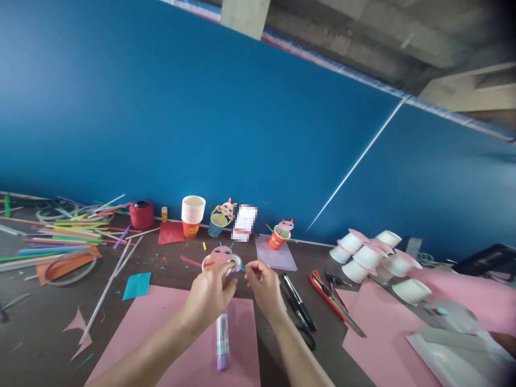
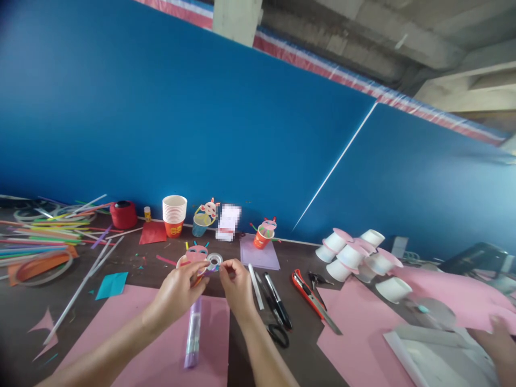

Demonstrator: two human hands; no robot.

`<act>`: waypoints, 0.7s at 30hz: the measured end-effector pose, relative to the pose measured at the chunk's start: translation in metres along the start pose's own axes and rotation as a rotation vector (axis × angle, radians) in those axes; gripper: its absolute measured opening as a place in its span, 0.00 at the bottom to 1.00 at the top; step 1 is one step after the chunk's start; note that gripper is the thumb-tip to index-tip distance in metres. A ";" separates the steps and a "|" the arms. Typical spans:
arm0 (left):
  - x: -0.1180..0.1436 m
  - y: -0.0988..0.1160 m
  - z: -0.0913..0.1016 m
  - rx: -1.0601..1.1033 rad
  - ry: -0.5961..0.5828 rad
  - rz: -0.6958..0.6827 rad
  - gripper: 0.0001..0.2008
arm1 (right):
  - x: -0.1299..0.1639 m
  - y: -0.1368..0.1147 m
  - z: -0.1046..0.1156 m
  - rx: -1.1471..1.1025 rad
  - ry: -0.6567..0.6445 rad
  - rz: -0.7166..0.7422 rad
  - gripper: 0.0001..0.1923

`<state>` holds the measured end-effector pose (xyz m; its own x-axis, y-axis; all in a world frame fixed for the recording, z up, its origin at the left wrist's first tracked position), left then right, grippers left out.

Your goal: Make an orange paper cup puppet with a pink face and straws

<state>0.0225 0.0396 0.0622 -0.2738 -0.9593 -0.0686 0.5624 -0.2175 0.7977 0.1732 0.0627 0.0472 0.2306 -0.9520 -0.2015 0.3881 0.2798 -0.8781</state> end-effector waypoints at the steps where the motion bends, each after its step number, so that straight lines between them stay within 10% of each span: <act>1: -0.003 0.004 0.002 -0.084 -0.014 0.012 0.16 | 0.000 0.000 -0.001 -0.008 0.009 0.003 0.10; 21: -0.020 0.022 0.004 -0.557 -0.138 0.097 0.13 | -0.005 0.013 -0.010 -0.073 0.028 0.055 0.10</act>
<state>0.0371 0.0551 0.0833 -0.2784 -0.9554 0.0980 0.9056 -0.2271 0.3583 0.1678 0.0698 0.0328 0.2245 -0.9388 -0.2614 0.3088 0.3229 -0.8946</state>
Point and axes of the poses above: each hand's wrist, its own x-axis away from the middle knuckle, its own z-axis out of the back of the hand, y = z × x, the point moved 4 cm from there along -x, towards the middle knuckle, and after that the axes turned 14 degrees about -y, right-handed, at the moved point
